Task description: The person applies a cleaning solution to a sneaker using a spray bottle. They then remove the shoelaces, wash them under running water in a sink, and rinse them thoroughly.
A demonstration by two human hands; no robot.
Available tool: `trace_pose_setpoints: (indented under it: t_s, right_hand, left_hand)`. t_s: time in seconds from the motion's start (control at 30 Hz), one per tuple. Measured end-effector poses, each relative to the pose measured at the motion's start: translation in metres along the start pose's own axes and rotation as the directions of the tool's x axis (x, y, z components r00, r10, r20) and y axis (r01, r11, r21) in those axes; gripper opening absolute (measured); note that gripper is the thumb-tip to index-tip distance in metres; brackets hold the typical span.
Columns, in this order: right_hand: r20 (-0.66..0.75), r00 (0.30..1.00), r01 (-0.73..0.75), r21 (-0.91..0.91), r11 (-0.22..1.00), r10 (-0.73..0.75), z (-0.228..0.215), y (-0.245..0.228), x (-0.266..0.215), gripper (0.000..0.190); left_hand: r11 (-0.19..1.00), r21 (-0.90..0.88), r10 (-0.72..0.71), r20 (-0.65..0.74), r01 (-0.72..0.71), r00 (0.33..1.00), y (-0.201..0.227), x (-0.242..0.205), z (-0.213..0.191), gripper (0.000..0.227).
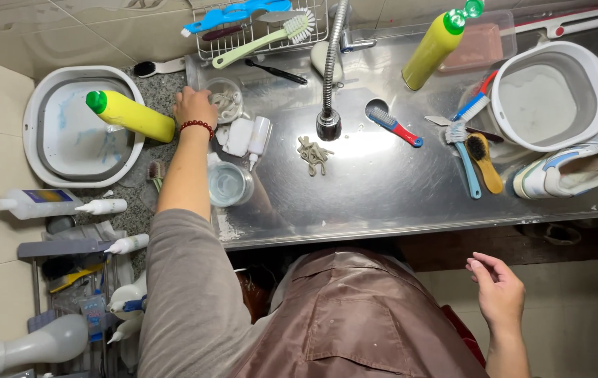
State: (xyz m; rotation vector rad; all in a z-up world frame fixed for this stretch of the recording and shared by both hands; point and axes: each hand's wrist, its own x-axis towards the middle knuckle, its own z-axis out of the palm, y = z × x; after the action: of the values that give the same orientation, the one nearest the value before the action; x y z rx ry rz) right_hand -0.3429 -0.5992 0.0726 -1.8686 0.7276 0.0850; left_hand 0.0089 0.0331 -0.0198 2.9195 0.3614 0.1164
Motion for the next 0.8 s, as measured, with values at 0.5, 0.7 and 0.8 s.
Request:
trace_pose_setpoints:
  t_s: [0.5, 0.7, 0.8]
  right_hand:
    - [-0.037, 0.998, -0.05, -0.156, 0.986, 0.045, -0.003, -0.003, -0.022, 0.029]
    - [-0.053, 0.997, -0.068, -0.17, 0.983, 0.06, -0.004, -0.004, -0.023, 0.03]
    - [-0.047, 0.997, -0.066, -0.195, 0.979, 0.058, 0.003, -0.02, -0.028, 0.029]
  left_hand:
    - [0.989, 0.083, -0.133, 0.166, 0.12, 0.977, 0.022, 0.0, -0.021, 0.023]
    - [0.989, -0.097, -0.098, 0.168, 0.115, 0.981, -0.013, 0.027, -0.022, 0.018]
    - [0.968, -0.187, -0.117, 0.252, 0.167, 0.96, -0.015, 0.031, -0.054, 0.02]
